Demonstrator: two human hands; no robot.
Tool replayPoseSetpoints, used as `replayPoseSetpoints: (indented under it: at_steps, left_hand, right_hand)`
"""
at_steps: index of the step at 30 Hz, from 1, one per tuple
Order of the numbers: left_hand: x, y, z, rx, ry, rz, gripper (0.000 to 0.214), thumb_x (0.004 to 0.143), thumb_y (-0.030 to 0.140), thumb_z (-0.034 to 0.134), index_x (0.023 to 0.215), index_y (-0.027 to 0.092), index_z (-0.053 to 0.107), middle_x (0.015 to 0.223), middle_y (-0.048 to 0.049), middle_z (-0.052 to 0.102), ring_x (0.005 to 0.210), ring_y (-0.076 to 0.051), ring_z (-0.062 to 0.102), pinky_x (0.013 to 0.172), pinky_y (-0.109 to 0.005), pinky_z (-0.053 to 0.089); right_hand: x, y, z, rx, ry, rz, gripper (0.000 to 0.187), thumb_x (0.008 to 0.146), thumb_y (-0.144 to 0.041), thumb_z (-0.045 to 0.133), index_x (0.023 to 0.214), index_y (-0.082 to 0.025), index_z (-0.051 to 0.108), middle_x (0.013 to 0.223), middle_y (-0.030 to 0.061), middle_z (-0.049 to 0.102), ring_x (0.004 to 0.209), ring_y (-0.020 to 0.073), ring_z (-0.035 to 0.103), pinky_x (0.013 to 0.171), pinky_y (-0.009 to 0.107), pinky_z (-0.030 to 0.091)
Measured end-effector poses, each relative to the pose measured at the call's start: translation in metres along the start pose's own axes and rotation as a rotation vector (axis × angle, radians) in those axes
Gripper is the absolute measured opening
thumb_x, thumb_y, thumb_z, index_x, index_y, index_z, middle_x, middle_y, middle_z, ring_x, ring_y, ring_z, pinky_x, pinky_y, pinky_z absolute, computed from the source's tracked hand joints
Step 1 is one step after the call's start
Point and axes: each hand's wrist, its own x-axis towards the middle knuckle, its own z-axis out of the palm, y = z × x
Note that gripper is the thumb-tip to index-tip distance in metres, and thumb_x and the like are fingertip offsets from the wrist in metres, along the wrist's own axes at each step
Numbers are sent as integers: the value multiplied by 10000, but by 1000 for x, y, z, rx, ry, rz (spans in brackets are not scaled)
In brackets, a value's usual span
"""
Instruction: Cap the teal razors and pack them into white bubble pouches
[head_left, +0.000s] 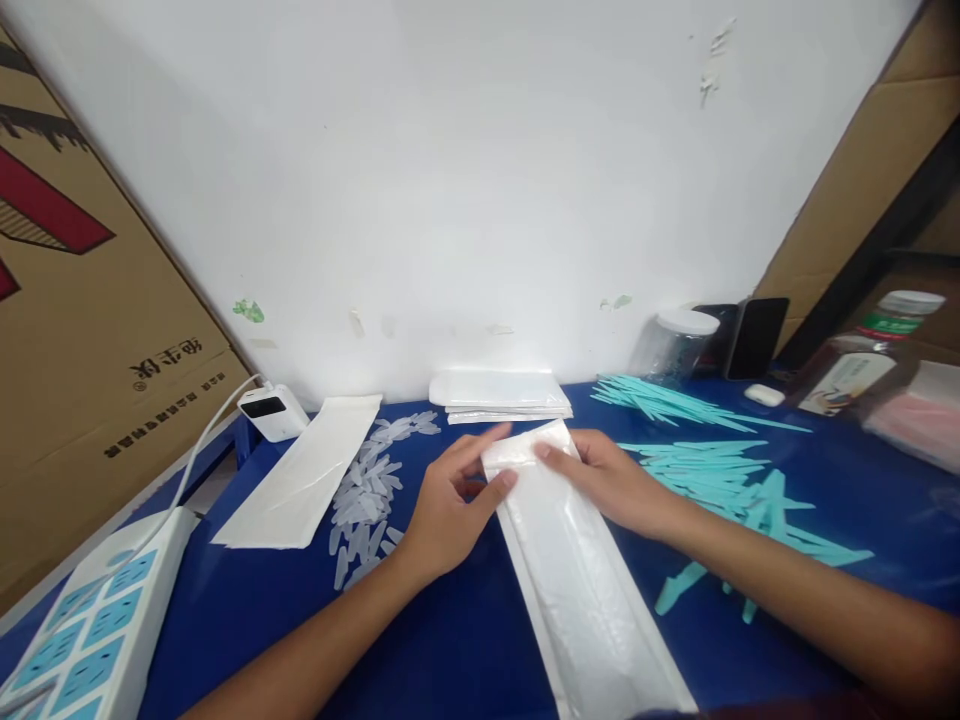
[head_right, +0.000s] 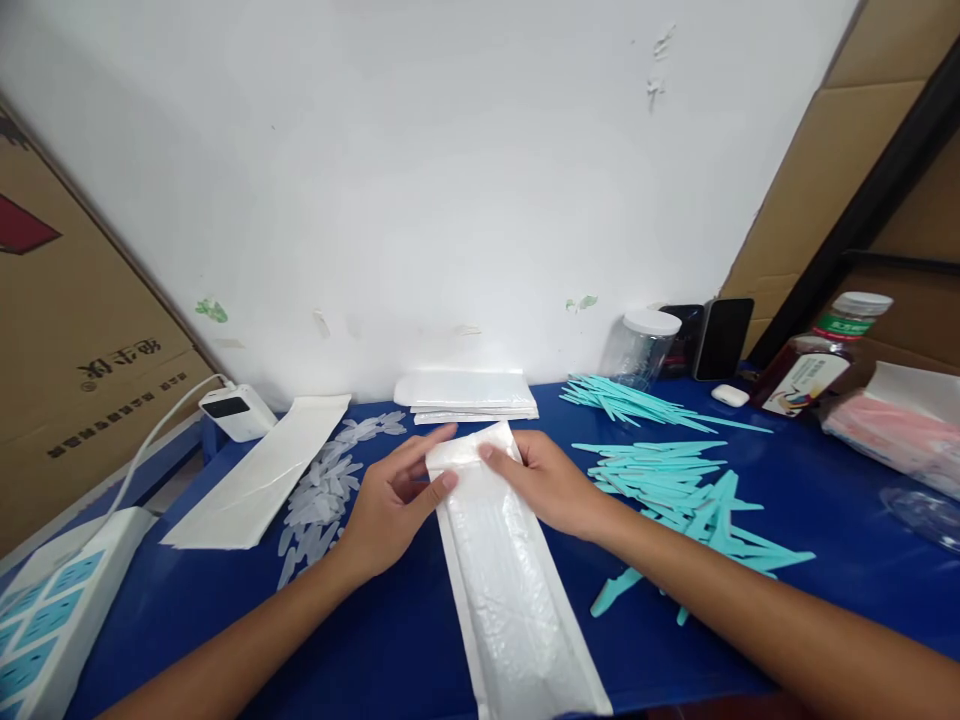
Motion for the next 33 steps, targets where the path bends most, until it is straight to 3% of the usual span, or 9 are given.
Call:
replayPoseSetpoints:
  at_steps: [4,9,12,13,15,19,22,27,33]
  left_hand:
    - [-1,-1,2,-220,4,-126,780,988,571,718,1628,249,411,1347,-140,674,1084,-255,721,884,-379,611]
    - [3,-19,4,-28,84,-139,574,1076,587,543,1476,178,489,1305,-173,691,1118,-263,726,906,-405,617]
    - [7,-31,2,87,104,-103,467,1084,530,541,1397,184,535,1225,-144,709,1008,-227,749,815,-354,626]
    - [8,-34,1,111,92,-94,429,1068,496,580,1360,183,561,1173,-129,721,953,-217,755,778,-339,624]
    - [9,-38,-1,183,41,-55,314,1043,416,629,1252,181,634,1050,-94,747,858,-200,756,737,-318,613]
    - [5,-37,-2,388,-109,113,149,1035,294,621,1052,207,740,894,-40,769,812,-185,728,761,-309,574]
    - [0,-35,-1,560,-206,270,162,1038,246,598,1056,215,756,935,-41,784,864,-203,713,799,-333,547]
    - [-4,-35,0,822,-320,483,267,1090,248,498,1098,189,759,979,-67,794,896,-219,688,832,-369,513]
    - [10,-18,-19,1165,-232,501,372,1103,356,465,988,187,776,842,-92,747,846,-254,660,786,-404,480]
  right_hand:
    - [19,-28,-19,-147,309,-79,525,979,-666,643,810,-171,692,758,51,704,655,196,611,560,303,455]
    - [64,-83,-71,-759,789,-376,452,1050,-430,589,652,-222,535,625,23,531,601,175,493,582,335,330]
    - [98,-97,-76,-1155,889,-592,272,1075,-335,519,905,-195,679,884,89,677,767,216,567,651,352,334]
    - [109,-95,-68,-1257,848,-608,263,1085,-306,476,1018,-181,698,1015,116,702,826,227,583,653,349,330]
    - [133,-78,-42,-1433,580,-560,309,1097,-209,391,1209,-147,672,1212,165,688,964,257,595,654,339,327]
    - [174,-17,24,-1483,246,-554,284,1056,-72,442,1154,-102,707,1158,181,711,902,232,612,620,334,319]
    - [191,20,49,-1464,95,-555,257,1100,-142,472,1111,-111,727,1147,171,714,886,220,633,640,329,340]
    - [191,28,38,-1385,21,-574,514,1162,-508,383,1163,-142,744,1176,156,700,1015,253,648,705,326,369]
    - [151,4,-1,-1292,26,-541,527,1164,-493,344,1222,-170,757,1170,149,706,1016,259,653,771,335,387]
